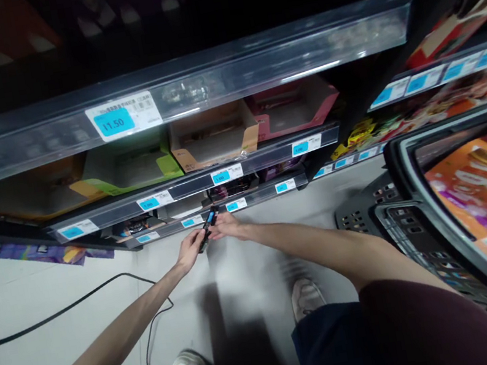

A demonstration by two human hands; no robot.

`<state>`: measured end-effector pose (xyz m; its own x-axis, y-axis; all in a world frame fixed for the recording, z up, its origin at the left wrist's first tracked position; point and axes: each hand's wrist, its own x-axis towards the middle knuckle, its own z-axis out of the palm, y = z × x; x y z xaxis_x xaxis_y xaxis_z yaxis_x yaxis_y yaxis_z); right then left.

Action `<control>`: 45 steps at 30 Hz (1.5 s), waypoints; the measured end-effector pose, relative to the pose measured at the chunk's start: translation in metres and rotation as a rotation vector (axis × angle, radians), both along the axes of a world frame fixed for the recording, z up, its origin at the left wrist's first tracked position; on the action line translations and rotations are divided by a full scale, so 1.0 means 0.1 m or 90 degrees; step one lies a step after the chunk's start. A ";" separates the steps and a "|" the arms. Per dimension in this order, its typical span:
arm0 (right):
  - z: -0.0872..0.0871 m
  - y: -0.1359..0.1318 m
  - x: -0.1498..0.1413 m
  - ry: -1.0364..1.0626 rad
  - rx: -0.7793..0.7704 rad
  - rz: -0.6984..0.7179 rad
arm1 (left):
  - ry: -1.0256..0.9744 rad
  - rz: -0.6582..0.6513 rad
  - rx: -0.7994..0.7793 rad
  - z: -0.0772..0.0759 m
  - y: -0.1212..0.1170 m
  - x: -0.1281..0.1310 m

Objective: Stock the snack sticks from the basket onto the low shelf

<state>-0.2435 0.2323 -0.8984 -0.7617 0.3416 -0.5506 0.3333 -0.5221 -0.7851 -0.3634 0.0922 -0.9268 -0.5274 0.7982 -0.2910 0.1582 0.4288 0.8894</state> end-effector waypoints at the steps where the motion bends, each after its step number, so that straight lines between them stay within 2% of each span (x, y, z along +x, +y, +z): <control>1: 0.00 -0.01 0.01 -0.007 0.004 0.003 | 0.022 -0.002 0.009 0.01 0.01 0.00; 8: 0.07 -0.09 -0.02 -0.008 -0.033 0.036 | 0.109 0.033 0.090 0.00 0.03 0.02; 15: 0.08 -0.11 0.01 -0.027 -0.052 0.025 | 0.153 0.023 0.075 0.05 0.07 0.01; 24: 0.07 -0.15 0.02 -0.012 -0.066 0.036 | 0.084 0.045 0.131 -0.01 0.09 0.05; 29: 0.05 -0.17 0.01 -0.009 -0.087 0.050 | 0.063 0.041 0.114 -0.01 0.13 0.01; 37: 0.07 -0.20 0.01 -0.016 -0.090 0.043 | 0.027 0.055 0.090 -0.10 0.12 -0.04; 45: -0.02 -0.09 0.00 -0.009 -0.067 0.018 | 0.032 0.054 0.097 -0.01 0.11 -0.09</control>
